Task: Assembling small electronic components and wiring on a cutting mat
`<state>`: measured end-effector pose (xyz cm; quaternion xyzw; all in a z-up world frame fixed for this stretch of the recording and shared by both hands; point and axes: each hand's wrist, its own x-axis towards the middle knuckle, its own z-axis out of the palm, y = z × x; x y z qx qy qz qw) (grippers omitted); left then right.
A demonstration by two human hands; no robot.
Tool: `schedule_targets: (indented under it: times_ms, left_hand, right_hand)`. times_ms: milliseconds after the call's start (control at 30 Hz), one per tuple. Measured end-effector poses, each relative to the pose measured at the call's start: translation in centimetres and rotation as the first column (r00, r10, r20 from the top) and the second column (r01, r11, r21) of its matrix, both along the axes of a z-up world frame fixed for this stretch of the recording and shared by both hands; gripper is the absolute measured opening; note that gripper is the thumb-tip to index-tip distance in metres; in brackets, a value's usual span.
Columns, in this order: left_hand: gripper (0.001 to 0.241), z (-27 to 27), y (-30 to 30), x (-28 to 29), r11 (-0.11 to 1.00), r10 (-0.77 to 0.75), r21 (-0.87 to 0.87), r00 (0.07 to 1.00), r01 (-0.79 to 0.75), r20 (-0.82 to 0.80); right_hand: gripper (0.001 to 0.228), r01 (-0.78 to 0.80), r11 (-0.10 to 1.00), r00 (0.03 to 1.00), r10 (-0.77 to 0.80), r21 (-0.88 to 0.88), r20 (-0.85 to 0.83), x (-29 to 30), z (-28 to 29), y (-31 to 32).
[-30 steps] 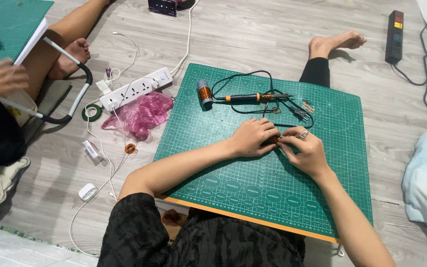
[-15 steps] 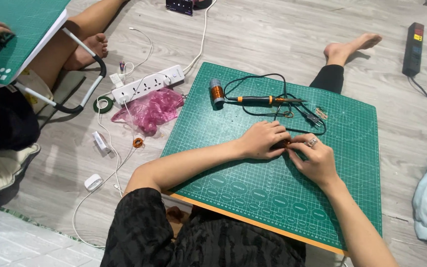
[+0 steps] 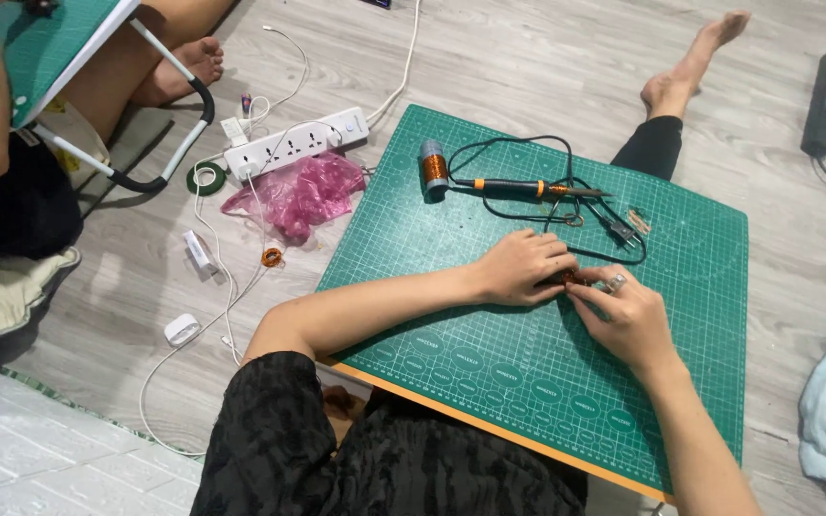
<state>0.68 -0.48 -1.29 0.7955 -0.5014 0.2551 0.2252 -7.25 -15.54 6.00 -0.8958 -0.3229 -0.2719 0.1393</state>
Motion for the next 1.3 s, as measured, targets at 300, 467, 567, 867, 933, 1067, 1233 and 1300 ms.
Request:
schedule_targets:
  times_ms: [300,467,567,867,933,1067,1233,1300]
  left_hand:
    - [0.032,-1.4,-0.4,0.8,0.996,-0.065,-0.067,0.998,0.065,-0.006]
    - [0.039,-1.5,-0.5,0.8,0.99,-0.075,-0.123,0.997,0.072,-0.023]
    - [0.047,-1.6,-0.4,0.7,0.99,-0.011,-0.14,1.0,0.015,0.026]
    - [0.034,0.7,0.1,-0.4,0.998,-0.004,-0.063,1.0,0.005,0.006]
    - [0.035,0.2,-0.1,-0.1,0.998,0.005,-0.058,1.0,-0.005,-0.001]
    - [0.036,0.0,-0.1,0.0,1.0,-0.015,-0.018,1.0,0.014,-0.023]
    - [0.034,0.3,0.0,-0.1,0.999,-0.046,-0.032,0.996,0.044,-0.078]
    - [0.032,0.5,0.1,-0.2,0.998,-0.056,-0.041,0.996,0.053,-0.071]
  right_hand:
    - [0.01,0.036,0.995,0.999,-0.032,0.089,-0.041,0.2,-1.3,-0.4]
    - [0.011,0.003,0.992,0.996,0.008,0.127,-0.087,0.1,-0.9,-0.1]
    - [0.014,0.014,0.988,0.998,-0.005,0.153,-0.06,0.6,-2.2,-0.6]
    - [0.011,0.087,0.978,0.986,-0.056,0.191,-0.157,0.2,-3.5,-0.9]
    - [0.01,0.092,0.978,0.985,-0.062,0.186,-0.16,0.1,-3.5,-0.9]
    - [0.01,0.12,0.979,0.984,-0.094,0.166,-0.152,0.1,-3.5,-0.9]
    - [0.01,0.106,0.971,0.983,-0.071,0.213,-0.168,0.4,-3.7,-0.9]
    - [0.011,0.121,0.97,0.981,-0.084,0.212,-0.176,0.4,-3.4,-0.8]
